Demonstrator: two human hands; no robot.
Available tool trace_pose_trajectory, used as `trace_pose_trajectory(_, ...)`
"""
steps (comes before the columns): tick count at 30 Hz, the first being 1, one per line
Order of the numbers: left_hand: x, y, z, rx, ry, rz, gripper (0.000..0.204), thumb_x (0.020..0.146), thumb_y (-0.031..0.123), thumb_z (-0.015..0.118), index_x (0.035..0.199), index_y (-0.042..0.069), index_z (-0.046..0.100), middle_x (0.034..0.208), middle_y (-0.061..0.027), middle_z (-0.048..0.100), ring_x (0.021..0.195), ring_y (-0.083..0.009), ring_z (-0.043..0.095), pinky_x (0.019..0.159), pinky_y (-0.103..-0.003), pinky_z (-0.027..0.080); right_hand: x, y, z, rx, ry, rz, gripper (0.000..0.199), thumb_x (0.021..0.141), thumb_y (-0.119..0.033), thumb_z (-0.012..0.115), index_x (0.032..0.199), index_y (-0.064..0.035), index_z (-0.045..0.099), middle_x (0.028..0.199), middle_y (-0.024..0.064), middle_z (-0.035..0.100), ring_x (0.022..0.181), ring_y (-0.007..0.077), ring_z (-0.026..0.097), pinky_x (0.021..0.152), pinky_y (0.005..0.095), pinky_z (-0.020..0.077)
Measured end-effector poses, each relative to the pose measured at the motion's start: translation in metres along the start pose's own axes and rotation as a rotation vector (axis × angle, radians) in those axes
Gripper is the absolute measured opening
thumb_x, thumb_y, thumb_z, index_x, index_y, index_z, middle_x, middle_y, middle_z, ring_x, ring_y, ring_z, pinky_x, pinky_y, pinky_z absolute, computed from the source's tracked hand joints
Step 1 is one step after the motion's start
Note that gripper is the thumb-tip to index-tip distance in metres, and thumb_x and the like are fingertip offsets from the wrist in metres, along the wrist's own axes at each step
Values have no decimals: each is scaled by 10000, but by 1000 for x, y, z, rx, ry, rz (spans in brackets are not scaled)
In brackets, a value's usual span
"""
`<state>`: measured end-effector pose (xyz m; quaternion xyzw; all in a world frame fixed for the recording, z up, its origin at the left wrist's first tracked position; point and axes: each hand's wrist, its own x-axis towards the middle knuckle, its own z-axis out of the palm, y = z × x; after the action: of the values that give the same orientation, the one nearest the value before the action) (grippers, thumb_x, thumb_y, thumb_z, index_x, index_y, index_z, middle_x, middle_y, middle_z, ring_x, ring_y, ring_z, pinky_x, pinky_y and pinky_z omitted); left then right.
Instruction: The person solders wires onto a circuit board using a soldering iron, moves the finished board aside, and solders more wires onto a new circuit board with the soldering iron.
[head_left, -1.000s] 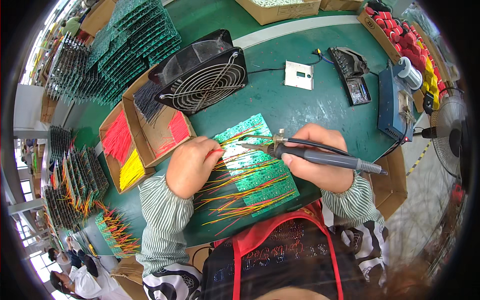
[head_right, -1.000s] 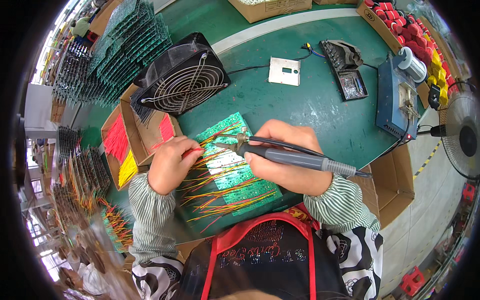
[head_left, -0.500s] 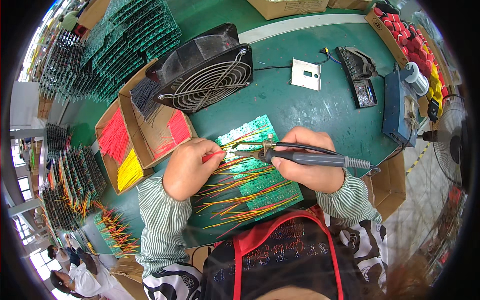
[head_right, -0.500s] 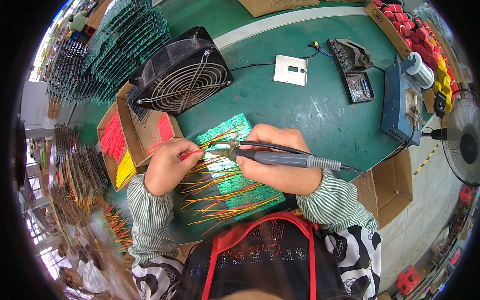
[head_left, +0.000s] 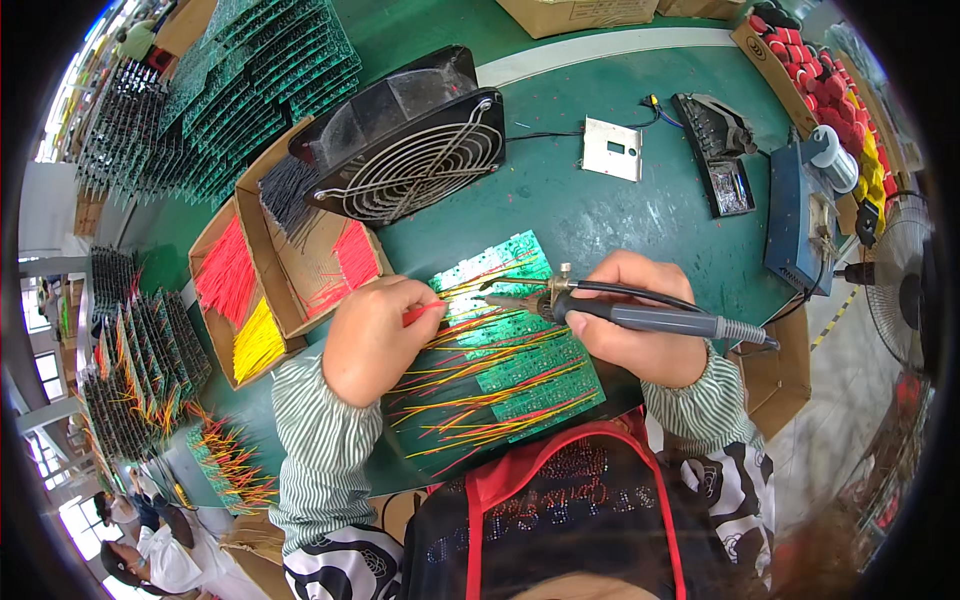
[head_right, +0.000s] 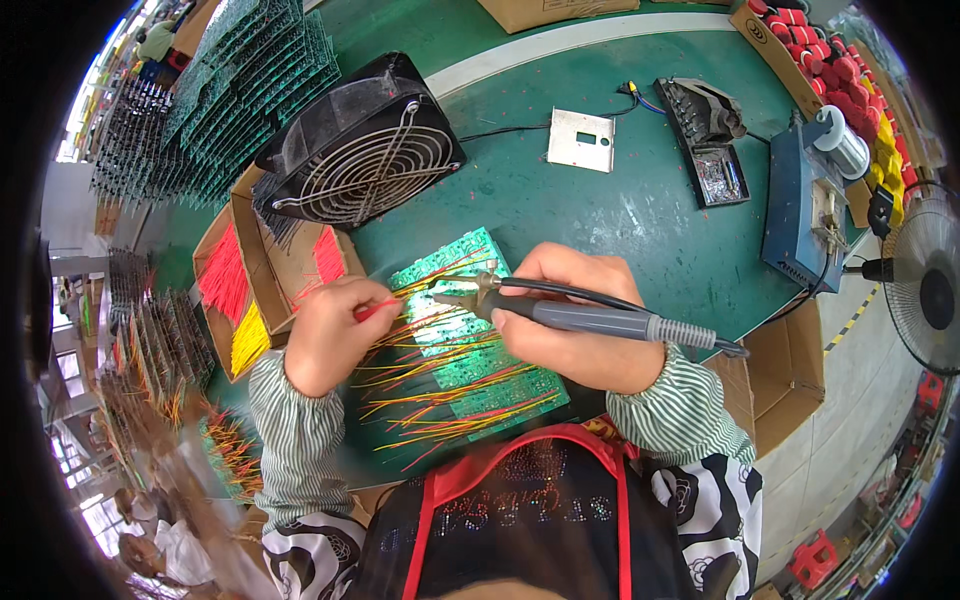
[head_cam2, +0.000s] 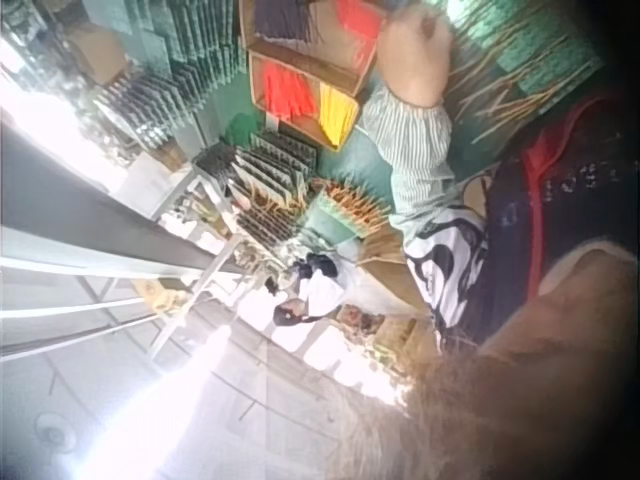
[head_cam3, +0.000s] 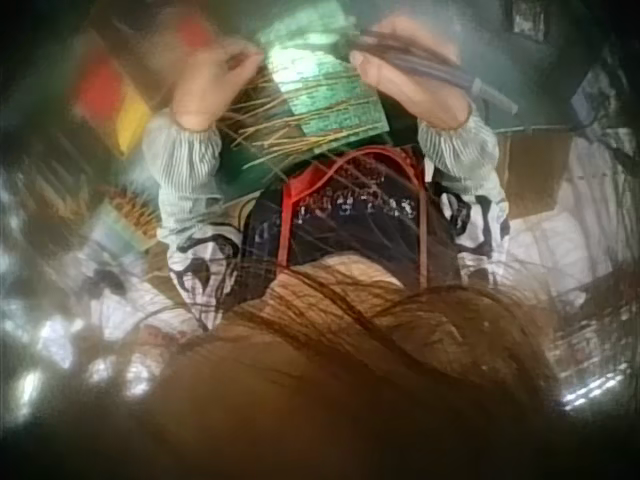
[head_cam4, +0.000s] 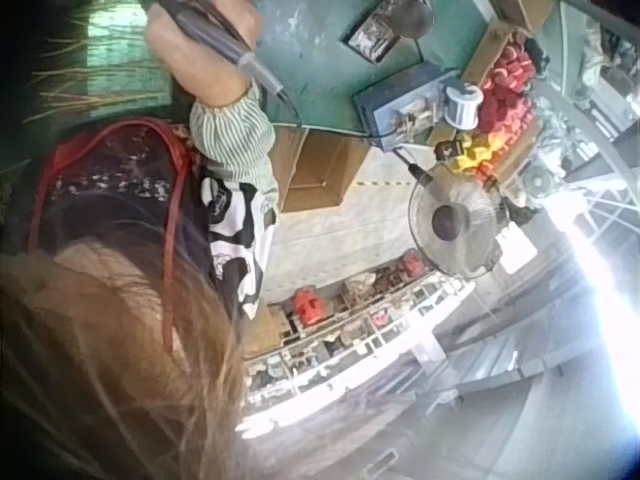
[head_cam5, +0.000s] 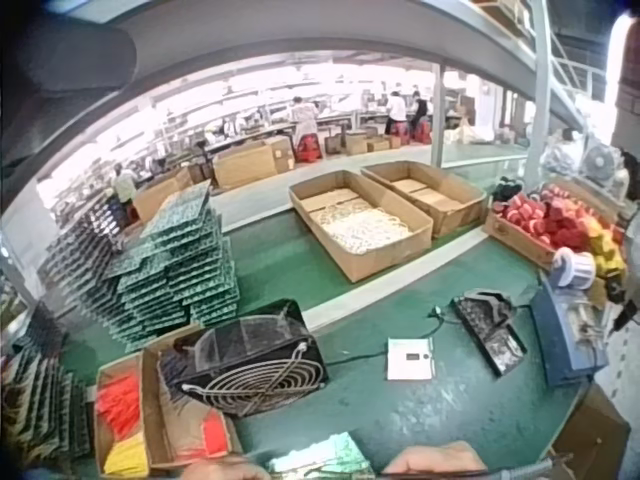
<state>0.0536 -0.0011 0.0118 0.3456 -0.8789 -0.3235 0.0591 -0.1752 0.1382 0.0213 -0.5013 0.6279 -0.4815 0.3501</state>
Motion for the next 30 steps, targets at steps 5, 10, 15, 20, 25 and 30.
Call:
trace_pose_trajectory(5, 3, 26, -5, 42, 198, 28, 86, 763, 90, 677, 788, 10, 658, 729, -129, 621, 657, -299, 614, 606, -377, 486, -5, 2, -8, 24, 35, 28, 180, 703, -115, 737, 780, -24, 603, 623, 15, 586, 571, 40, 523, 517, 224, 431)
trace_pose_trajectory(10, 13, 17, 14, -9, 57, 53, 91, 764, 103, 679, 774, 16, 654, 716, -127, 613, 646, -296, 607, 589, -383, 477, -5, 7, -5, 29, 43, 30, 182, 715, -133, 737, 784, -27, 606, 626, 13, 582, 578, 37, 521, 520, 221, 430)
trace_pose_trajectory(15, 18, 15, 14, -27, 21, 32, 105, 762, 116, 682, 757, 17, 647, 708, -125, 604, 638, -297, 597, 582, -387, 471, -4, 11, -4, 33, 32, 63, 184, 716, -137, 738, 779, -26, 604, 627, 9, 582, 580, 34, 519, 523, 220, 432)
trace_pose_trajectory(20, 21, 14, 14, -23, -5, 43, 104, 768, 115, 672, 758, 15, 647, 716, -126, 604, 649, -302, 599, 587, -390, 469, -3, 11, -4, 51, 31, 53, 184, 713, -134, 738, 776, -25, 603, 623, 8, 584, 577, 35, 520, 518, 218, 430)
trace_pose_trajectory(25, 18, 16, 13, -25, 3, 32, 99, 770, 109, 668, 765, 13, 645, 721, -129, 604, 657, -303, 602, 587, -385, 471, -4, 7, -9, 45, 37, 33, 182, 715, -129, 736, 784, -22, 605, 628, 8, 592, 579, 35, 521, 515, 218, 429)
trace_pose_trajectory(30, 19, 24, 1, 66, 163, 59, 79, 783, 95, 664, 783, 17, 654, 746, -126, 606, 663, -304, 605, 586, -380, 478, -9, 7, -18, 29, 76, 52, 184, 715, -128, 736, 784, -18, 605, 629, 5, 593, 580, 34, 519, 523, 216, 427)
